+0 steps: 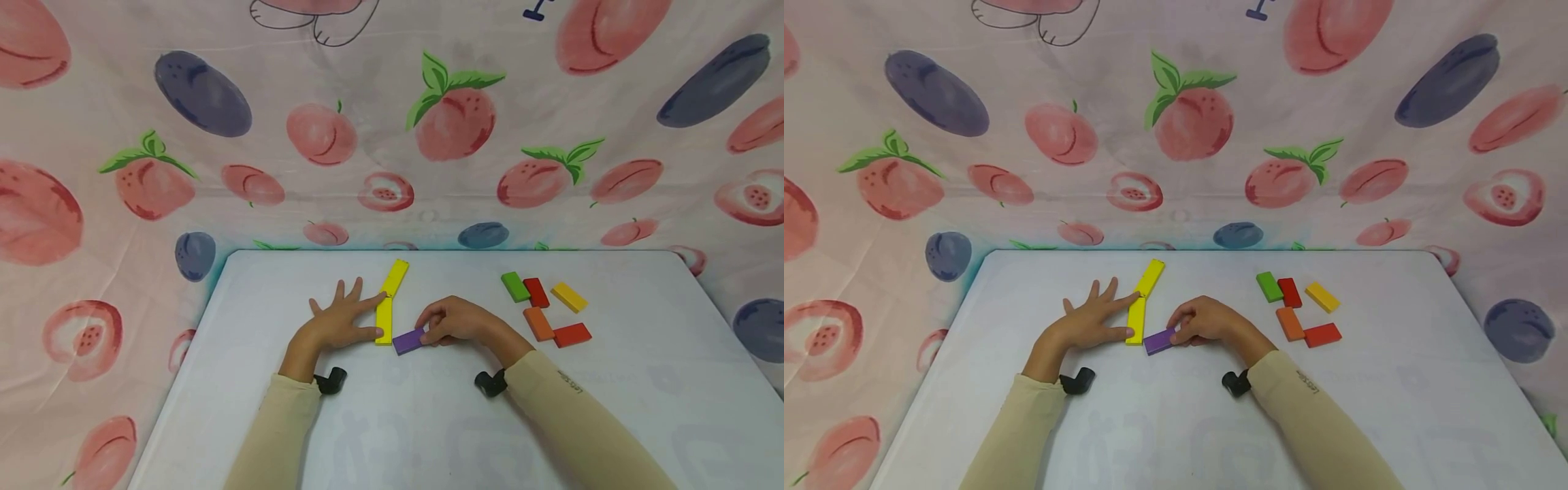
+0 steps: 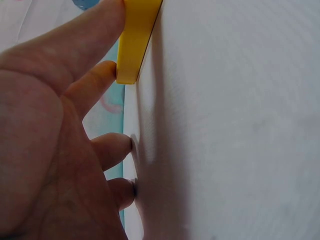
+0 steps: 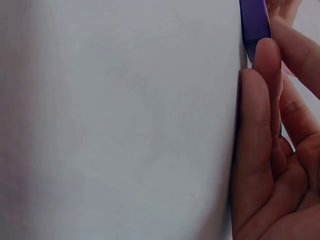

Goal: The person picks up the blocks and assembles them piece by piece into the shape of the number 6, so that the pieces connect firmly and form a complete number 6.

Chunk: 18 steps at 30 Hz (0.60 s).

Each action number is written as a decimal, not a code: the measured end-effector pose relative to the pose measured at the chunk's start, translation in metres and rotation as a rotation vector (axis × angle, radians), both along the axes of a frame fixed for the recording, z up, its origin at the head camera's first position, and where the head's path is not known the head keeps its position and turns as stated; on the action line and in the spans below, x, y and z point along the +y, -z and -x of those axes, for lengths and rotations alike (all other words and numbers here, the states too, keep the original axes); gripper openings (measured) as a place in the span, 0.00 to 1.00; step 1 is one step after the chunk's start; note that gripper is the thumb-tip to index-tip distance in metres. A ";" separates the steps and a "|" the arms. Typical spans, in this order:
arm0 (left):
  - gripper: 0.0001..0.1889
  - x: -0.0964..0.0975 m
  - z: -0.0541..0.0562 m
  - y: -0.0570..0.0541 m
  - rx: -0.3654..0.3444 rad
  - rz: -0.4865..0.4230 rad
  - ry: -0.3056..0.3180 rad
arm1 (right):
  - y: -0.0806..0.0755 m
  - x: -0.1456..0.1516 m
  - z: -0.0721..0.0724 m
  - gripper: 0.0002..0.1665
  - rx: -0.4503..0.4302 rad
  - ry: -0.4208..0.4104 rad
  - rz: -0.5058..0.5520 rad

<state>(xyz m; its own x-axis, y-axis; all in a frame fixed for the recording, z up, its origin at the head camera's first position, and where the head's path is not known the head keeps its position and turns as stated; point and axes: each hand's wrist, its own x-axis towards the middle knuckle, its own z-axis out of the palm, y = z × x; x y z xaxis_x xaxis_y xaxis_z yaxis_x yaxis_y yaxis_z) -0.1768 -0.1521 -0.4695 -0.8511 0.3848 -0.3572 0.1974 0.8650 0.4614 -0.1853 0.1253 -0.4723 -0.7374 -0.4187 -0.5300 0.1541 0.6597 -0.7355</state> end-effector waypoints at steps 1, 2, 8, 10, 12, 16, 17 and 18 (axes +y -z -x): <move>0.40 0.000 0.000 0.000 0.000 0.000 0.001 | 0.000 0.000 0.000 0.14 0.000 -0.003 0.003; 0.40 0.000 0.000 0.000 0.001 0.002 0.002 | 0.000 0.000 0.000 0.14 0.000 -0.004 0.005; 0.40 0.000 0.000 0.000 0.002 -0.001 -0.001 | -0.001 0.001 0.000 0.13 0.006 -0.015 0.004; 0.40 0.001 0.000 -0.001 0.003 -0.001 -0.002 | -0.001 0.001 0.000 0.13 0.004 -0.015 0.003; 0.40 0.001 0.000 0.000 0.004 0.001 -0.004 | -0.001 0.001 0.000 0.13 -0.001 -0.016 0.007; 0.40 0.001 0.000 0.000 0.008 0.007 -0.003 | 0.000 0.002 0.001 0.13 -0.013 -0.018 0.031; 0.40 0.001 0.000 0.000 0.007 0.006 -0.004 | 0.000 0.002 0.001 0.13 -0.015 -0.019 0.036; 0.40 0.001 0.000 0.000 0.006 0.005 -0.005 | 0.001 0.002 0.001 0.13 -0.015 -0.021 0.040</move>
